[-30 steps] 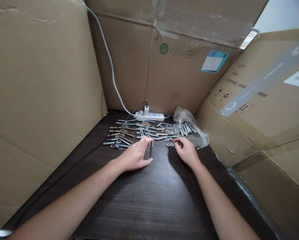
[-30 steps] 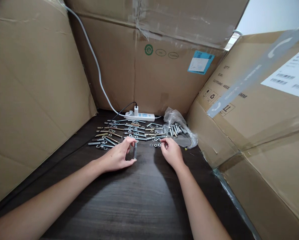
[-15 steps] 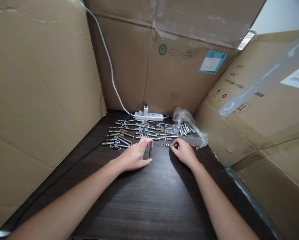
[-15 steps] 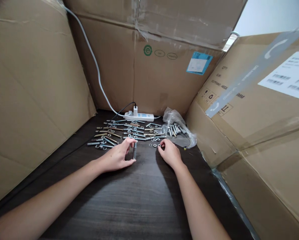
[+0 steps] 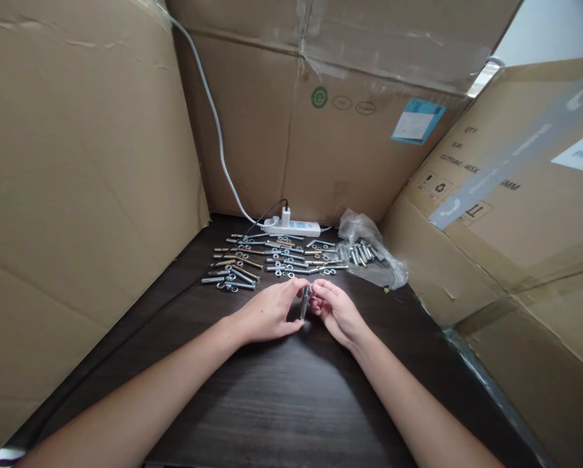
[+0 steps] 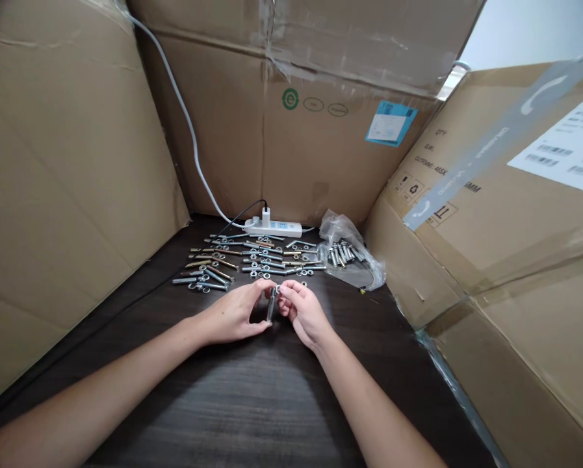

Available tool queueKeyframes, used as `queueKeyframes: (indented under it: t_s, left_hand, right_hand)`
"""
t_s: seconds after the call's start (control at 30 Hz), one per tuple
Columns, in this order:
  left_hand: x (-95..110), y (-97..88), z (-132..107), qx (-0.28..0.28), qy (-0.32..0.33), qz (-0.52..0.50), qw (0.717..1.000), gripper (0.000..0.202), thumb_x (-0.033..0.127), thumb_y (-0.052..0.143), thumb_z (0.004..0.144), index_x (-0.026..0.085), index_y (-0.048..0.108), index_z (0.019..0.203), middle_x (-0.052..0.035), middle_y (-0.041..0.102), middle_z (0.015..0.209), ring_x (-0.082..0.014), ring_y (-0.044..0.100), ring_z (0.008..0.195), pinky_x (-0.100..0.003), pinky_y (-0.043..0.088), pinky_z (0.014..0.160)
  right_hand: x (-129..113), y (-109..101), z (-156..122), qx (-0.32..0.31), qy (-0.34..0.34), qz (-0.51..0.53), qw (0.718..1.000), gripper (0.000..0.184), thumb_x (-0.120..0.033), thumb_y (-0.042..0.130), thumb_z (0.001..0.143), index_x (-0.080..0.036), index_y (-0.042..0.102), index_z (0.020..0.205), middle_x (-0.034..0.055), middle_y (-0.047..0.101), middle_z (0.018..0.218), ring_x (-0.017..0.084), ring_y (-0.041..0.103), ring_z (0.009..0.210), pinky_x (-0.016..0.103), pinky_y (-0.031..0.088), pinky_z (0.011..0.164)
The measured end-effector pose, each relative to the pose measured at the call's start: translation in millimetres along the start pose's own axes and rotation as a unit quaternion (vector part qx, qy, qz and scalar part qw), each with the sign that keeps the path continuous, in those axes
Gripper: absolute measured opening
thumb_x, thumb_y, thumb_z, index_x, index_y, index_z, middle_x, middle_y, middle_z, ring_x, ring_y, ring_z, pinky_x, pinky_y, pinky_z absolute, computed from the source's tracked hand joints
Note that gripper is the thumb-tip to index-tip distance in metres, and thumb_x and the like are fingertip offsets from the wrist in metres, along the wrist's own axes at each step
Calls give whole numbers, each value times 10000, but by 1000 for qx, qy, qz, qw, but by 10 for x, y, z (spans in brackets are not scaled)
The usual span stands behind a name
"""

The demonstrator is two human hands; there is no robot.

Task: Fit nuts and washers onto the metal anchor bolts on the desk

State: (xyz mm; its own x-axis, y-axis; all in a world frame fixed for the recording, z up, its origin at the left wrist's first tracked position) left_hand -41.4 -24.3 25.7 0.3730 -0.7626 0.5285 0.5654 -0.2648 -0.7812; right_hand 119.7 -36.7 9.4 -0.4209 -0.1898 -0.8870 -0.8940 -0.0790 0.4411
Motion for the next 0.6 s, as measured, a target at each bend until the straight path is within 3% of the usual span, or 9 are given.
queueKeyframes:
  t_s: [0.17, 0.6]
  left_hand:
    - [15, -2, -4, -11, -19, -6, 1000, 615, 201, 582, 780, 223, 273, 1311, -79, 580, 1113, -224, 587, 991, -354, 472, 865]
    - [79, 0, -13, -39, -29, -20, 999, 618, 196, 571, 786, 216, 254, 1317, -65, 601, 998, -206, 602, 867, -303, 476, 744]
  right_hand:
    - [24, -9, 4, -5, 31, 90, 995, 250, -266, 771, 673, -152, 580, 787, -21, 560, 704, 44, 451, 556, 157, 347, 506]
    - [45, -78, 50, 2, 18, 79, 997, 231, -256, 758, 687, -170, 575, 801, -42, 540, 649, 40, 443, 526, 148, 324, 489]
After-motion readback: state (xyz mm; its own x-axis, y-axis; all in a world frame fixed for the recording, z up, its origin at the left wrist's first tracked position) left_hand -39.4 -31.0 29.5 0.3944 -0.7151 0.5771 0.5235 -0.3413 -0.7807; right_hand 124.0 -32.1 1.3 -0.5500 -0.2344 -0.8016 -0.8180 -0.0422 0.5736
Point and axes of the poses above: each hand's wrist, its own z-axis towards the middle knuckle, its own y-axis out of the palm, x = y × z, the point moved 2 cm from there along z, towards the middle knuckle
